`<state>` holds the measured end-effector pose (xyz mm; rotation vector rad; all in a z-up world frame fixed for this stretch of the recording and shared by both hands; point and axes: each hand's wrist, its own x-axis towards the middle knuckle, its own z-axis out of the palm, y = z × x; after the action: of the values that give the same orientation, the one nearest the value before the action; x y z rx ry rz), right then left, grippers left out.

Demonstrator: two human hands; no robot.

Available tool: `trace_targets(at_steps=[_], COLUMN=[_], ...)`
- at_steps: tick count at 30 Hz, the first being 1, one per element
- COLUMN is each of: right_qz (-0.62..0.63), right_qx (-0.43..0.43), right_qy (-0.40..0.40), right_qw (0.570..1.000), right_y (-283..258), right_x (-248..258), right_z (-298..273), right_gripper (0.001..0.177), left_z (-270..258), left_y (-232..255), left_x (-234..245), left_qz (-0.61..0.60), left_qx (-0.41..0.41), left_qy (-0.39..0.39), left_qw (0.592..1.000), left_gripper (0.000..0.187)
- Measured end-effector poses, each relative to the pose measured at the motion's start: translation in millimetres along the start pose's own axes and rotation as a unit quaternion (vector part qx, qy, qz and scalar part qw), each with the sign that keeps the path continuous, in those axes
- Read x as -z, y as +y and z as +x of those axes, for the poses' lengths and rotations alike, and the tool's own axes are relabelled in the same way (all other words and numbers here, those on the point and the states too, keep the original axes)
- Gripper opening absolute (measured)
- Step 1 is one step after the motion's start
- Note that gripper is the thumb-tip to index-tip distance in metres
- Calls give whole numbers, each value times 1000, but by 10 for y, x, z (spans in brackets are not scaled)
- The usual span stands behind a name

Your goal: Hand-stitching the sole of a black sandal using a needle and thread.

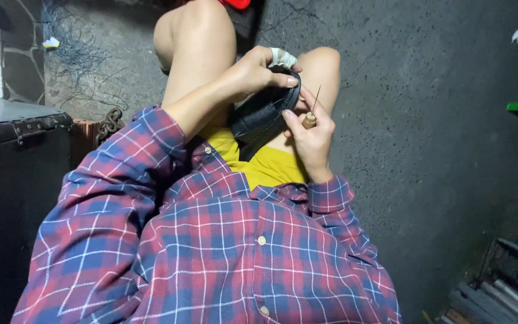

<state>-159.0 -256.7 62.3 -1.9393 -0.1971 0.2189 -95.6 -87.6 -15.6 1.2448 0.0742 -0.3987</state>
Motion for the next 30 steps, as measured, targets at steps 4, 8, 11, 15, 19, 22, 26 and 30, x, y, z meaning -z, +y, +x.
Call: trace_targets(at_steps=[4,8,11,15,19,22,26,30], right_qz=[-19,-24,-94,-207,-345,-455,-521,-551], right_qx=[34,-23,-18,51,61,98,123,114], right_qy=[16,-20,-74,-162,-170,-180,-195,-204], right_qw=[999,999,993,964,921,867,822,801], right_y=[-148,-150,-77,-269,-277,-160,-167,-197], right_x=[-55,75,226,420,532,595,635,666], right_z=[19,-5,-3,11,33,26,37,70], right_gripper=[39,40,44,40,41,46,48,49], left_z=[-100,-55,22,108,119,91,120,152], left_y=[207,154,85,1,159,262,213,197], left_x=[61,61,57,88,135,145,128,103], left_qz=[-108,-5,39,62,91,74,81,87], left_qx=[33,-14,-52,-103,-81,-58,-72,-65], left_qy=[-45,-96,-118,-147,-167,-225,-222,-209], left_qw=[993,995,991,982,978,970,969,972], left_gripper=[31,24,23,20,20,26,27,26])
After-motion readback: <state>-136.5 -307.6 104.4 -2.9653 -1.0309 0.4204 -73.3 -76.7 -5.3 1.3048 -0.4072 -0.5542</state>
